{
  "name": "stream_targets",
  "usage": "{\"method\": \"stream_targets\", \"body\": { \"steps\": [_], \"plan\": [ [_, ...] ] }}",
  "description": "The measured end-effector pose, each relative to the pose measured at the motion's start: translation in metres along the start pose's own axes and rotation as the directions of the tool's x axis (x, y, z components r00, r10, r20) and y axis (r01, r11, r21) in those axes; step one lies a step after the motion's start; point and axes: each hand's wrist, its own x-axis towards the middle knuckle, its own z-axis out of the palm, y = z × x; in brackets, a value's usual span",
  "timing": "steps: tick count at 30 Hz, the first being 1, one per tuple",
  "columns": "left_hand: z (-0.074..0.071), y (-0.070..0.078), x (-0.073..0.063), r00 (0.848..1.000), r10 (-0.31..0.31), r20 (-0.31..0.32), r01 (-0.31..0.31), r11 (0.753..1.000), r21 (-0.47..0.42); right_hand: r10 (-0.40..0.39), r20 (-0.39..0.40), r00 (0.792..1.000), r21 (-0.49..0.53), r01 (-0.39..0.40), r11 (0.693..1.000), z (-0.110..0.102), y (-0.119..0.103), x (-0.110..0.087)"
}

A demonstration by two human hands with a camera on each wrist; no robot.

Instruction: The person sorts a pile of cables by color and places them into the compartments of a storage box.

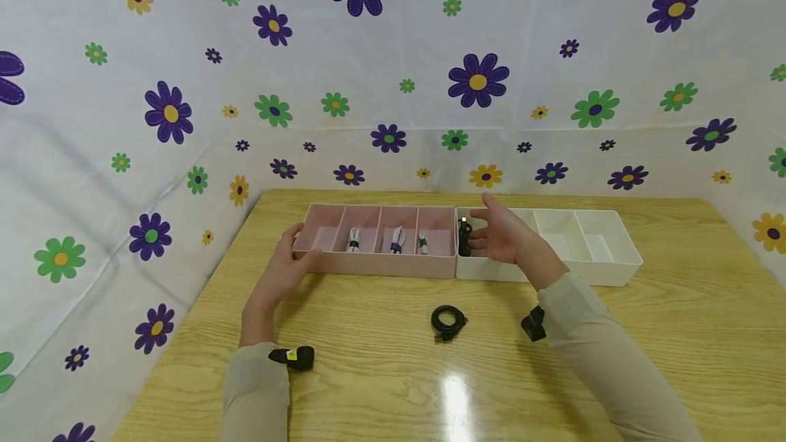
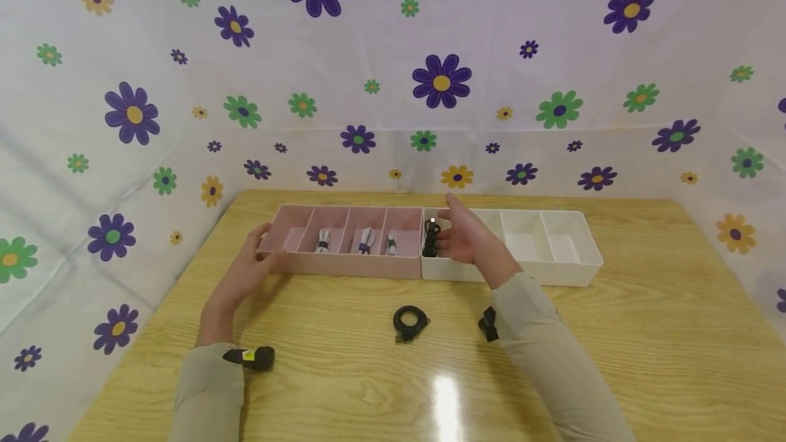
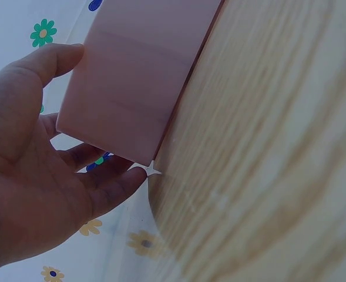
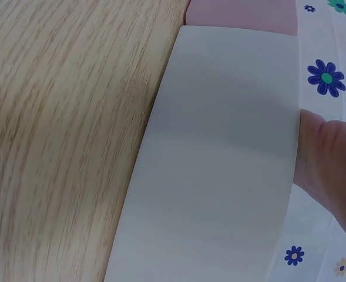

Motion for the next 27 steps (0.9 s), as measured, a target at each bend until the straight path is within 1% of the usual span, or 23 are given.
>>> {"method": "stream_targets", "body": {
  "steps": [2, 5, 8, 10, 12, 15, 20, 27],
  "plan": [
    [0.000, 0.000, 0.000, 1.000, -0.001, 0.001, 0.001, 1.000, 0.000, -0.005, 0.004, 1.000, 0.011, 0.005, 1.000, -0.001, 0.000, 0.000],
    [-0.001, 0.012, -0.005, 1.000, -0.016, 0.011, 0.017, 1.000, -0.006, -0.012, 0.011, 1.000, 0.027, 0.011, 1.000, -0.001, 0.000, -0.001],
    [-0.002, 0.014, -0.006, 1.000, -0.021, 0.017, 0.021, 1.000, -0.012, -0.020, 0.015, 1.000, 0.032, 0.019, 0.999, -0.003, 0.000, -0.003],
    [-0.001, 0.011, -0.004, 1.000, -0.016, 0.015, 0.016, 1.000, -0.009, -0.023, 0.017, 1.000, 0.031, 0.023, 0.999, -0.004, 0.000, -0.003],
    [0.000, 0.003, 0.000, 1.000, -0.004, 0.010, 0.004, 1.000, -0.005, -0.029, 0.020, 0.999, 0.028, 0.028, 0.999, -0.004, 0.000, -0.004],
    [0.001, -0.001, 0.001, 1.000, 0.002, 0.004, -0.002, 1.000, 0.006, -0.034, 0.025, 0.999, 0.032, 0.034, 0.999, -0.005, 0.000, -0.005],
    [0.002, -0.002, 0.001, 1.000, -0.005, -0.004, 0.005, 1.000, 0.008, -0.047, 0.036, 0.998, 0.021, 0.047, 0.999, -0.005, -0.001, -0.009],
    [0.002, 0.001, -0.001, 1.000, -0.007, -0.005, 0.007, 1.000, 0.012, -0.080, 0.067, 0.995, 0.009, 0.080, 0.997, -0.007, -0.002, -0.011]
  ]
}}
